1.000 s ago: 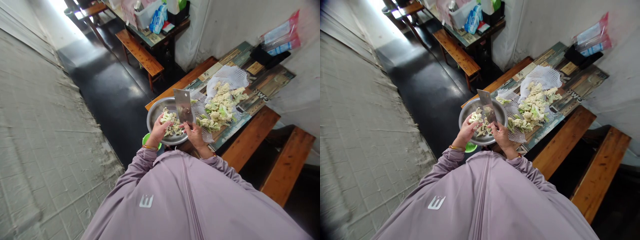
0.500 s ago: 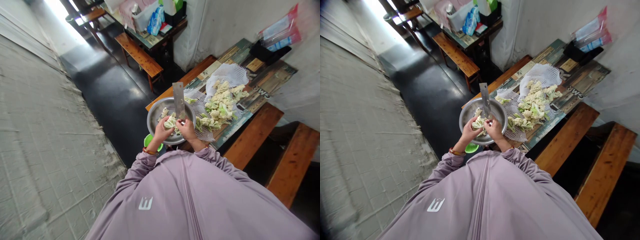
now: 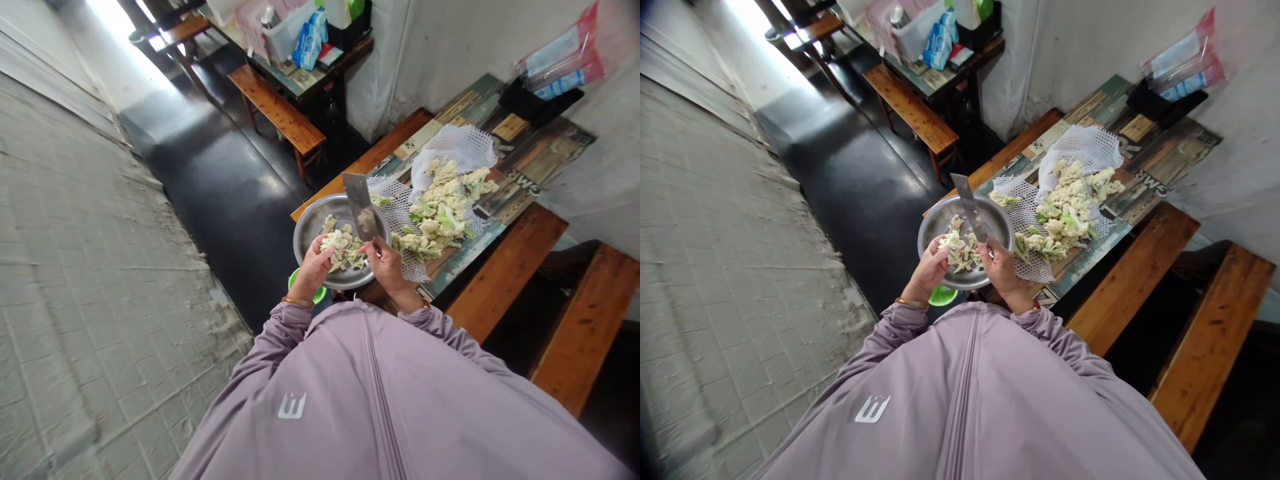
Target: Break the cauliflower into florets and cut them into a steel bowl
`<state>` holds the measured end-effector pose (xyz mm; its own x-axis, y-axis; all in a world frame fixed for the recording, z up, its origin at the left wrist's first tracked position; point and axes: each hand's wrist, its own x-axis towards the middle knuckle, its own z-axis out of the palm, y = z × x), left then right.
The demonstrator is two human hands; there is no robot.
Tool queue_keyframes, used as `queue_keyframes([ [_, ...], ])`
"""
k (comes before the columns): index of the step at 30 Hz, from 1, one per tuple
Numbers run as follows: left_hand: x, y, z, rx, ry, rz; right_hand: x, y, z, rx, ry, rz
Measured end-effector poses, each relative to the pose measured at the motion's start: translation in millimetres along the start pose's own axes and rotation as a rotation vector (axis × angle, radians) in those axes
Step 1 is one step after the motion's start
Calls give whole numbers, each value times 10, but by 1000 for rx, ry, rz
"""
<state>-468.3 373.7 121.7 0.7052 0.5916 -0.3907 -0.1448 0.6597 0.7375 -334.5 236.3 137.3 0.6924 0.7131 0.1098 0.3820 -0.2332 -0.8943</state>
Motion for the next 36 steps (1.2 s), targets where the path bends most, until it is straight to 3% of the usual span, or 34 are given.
queue_keyframes([
  [5,43,38,85,61,23,99,-171,-161,12,-14,-123,-78],
  [14,62,66,100,202,56,233,-204,-184,0,-97,-213,-222],
  [22,44,176,89,596,98,360,-210,-124,23,-172,-276,-237],
  [27,46,111,94,469,17,261,-203,-139,16,-211,-304,-236],
  [32,44,75,126,552,102,349,-200,-118,65,-253,-293,-231],
  [36,30,87,140,512,63,294,-198,-119,99,-269,-283,-223],
])
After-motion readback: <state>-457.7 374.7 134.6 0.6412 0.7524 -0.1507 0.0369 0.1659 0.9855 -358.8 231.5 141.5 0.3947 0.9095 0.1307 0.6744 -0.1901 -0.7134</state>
